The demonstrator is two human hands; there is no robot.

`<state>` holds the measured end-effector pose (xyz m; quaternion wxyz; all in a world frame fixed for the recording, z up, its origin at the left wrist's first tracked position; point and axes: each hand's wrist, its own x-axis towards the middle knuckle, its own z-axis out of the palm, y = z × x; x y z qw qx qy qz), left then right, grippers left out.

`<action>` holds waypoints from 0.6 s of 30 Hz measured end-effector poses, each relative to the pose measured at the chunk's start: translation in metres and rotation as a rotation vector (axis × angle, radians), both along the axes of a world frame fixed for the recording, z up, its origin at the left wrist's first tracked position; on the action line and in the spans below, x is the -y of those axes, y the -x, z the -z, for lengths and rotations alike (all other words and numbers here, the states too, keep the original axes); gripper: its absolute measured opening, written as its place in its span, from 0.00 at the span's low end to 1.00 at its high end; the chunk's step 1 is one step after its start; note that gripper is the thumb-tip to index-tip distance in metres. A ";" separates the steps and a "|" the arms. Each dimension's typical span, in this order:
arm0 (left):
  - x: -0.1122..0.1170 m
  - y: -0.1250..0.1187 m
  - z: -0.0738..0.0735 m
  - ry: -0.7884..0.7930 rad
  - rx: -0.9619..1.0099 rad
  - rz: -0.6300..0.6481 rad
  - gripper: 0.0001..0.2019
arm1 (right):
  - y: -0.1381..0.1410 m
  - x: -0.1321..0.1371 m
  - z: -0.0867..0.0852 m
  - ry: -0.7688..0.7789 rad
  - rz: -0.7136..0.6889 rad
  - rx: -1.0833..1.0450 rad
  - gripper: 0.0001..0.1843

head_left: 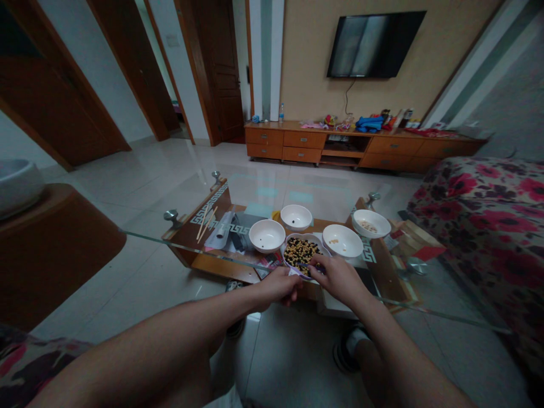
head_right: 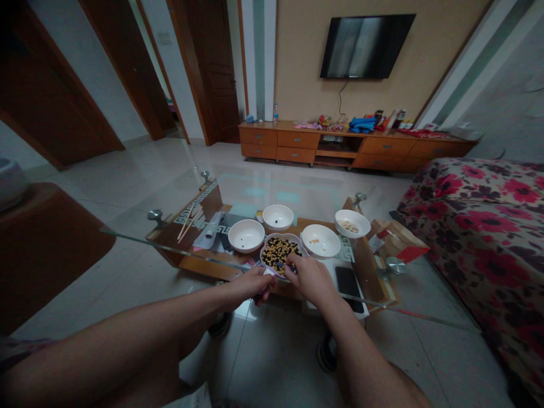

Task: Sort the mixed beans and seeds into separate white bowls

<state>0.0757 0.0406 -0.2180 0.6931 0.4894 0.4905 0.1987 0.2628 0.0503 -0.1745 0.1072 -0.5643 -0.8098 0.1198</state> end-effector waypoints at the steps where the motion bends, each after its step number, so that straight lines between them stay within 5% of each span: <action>1: 0.000 0.000 0.000 0.002 -0.001 -0.001 0.06 | 0.000 0.000 0.000 -0.001 0.001 0.002 0.11; 18: 0.001 0.000 -0.004 0.015 0.022 -0.011 0.07 | -0.001 -0.001 0.002 0.003 0.007 0.008 0.12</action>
